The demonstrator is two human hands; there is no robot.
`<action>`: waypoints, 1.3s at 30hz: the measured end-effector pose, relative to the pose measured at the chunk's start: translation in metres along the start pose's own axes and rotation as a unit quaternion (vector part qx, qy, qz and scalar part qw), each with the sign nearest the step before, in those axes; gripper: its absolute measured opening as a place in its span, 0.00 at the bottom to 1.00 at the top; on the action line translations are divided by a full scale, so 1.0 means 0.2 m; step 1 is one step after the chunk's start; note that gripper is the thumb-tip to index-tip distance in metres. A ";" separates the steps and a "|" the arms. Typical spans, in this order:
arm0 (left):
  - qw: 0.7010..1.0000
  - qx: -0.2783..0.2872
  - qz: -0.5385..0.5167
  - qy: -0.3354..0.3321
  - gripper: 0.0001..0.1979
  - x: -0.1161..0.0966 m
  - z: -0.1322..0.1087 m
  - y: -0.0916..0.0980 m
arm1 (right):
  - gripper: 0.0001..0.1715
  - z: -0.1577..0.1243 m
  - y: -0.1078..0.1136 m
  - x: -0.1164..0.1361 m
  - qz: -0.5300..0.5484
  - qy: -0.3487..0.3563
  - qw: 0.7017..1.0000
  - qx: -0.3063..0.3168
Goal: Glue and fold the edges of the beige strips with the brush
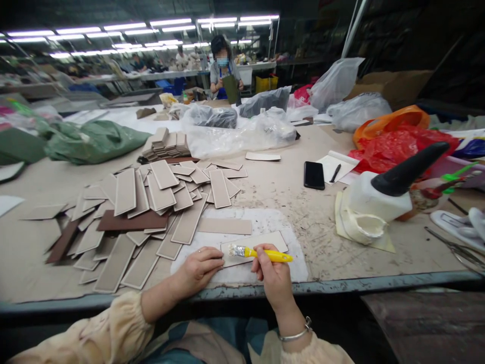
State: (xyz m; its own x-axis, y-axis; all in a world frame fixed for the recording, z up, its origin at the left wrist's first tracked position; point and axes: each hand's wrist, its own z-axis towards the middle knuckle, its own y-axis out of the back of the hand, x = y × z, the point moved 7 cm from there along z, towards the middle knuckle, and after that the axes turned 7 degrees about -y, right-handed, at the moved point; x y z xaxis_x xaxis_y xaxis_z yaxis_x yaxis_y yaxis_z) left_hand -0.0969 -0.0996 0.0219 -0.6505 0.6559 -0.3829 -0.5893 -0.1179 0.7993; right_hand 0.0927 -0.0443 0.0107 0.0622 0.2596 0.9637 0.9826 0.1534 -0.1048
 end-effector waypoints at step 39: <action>1.000 0.004 0.003 -0.015 0.10 -0.02 0.01 0.01 | 0.24 -0.03 0.49 0.18 -0.283 0.091 0.926 -0.233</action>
State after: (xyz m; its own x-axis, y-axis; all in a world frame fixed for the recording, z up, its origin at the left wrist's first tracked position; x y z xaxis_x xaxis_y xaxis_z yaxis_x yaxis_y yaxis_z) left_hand -0.0952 -0.1013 0.0259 -0.6393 0.6777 -0.3634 -0.5814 -0.1167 0.8052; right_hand 0.1929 -0.0253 0.0361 -0.4995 0.0911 0.8615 0.8327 -0.2238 0.5065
